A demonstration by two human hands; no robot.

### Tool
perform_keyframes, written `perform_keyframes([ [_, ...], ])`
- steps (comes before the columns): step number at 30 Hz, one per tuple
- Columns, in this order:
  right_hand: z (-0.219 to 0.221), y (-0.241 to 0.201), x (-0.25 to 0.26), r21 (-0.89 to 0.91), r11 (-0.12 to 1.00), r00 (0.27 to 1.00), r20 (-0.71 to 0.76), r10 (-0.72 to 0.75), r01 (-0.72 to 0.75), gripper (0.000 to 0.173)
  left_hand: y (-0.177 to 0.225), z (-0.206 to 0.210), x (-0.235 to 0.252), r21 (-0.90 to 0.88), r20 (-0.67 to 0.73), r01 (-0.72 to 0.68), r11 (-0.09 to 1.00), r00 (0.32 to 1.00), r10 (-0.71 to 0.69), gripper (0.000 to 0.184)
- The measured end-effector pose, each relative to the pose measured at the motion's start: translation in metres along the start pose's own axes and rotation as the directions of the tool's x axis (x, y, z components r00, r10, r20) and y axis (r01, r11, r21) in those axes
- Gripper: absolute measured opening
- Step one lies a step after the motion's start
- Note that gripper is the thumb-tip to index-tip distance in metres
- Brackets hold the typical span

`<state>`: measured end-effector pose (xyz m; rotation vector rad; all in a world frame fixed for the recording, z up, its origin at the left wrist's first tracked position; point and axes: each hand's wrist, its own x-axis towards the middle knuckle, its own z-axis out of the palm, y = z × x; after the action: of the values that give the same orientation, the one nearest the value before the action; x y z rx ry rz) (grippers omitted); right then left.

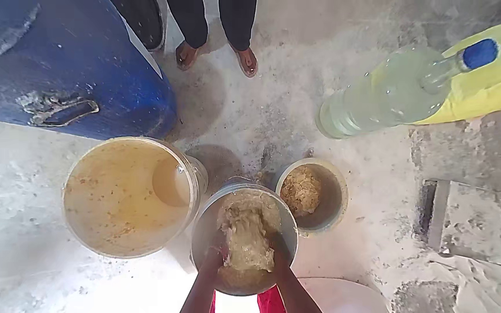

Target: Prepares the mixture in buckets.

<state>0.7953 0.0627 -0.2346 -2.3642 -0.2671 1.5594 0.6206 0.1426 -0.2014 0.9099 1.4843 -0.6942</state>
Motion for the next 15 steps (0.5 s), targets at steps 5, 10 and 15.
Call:
perform_keyframes([
  [5, -0.003, -0.014, -0.032, 0.165, 0.975, 0.984, 0.117, 0.131, -0.15, 0.043, 0.025, 0.01, 0.007, -0.278, -0.231, -0.176, 0.944, 0.966, 0.112, 0.05],
  [10, 0.002, -0.076, -0.053, -0.029, 0.997, 0.964, 0.258, 0.072, -0.067, 0.049, 0.05, 0.011, 0.002, -0.535, -0.421, -0.39, 0.749, 0.892, 0.164, 0.059],
  [15, 0.038, -0.075, -0.028, -0.067, 0.942, 0.941, 0.114, -0.32, 0.328, 0.042, 0.038, 0.026, 0.011, -0.613, -0.463, -0.446, 0.652, 0.872, 0.161, 0.041],
])
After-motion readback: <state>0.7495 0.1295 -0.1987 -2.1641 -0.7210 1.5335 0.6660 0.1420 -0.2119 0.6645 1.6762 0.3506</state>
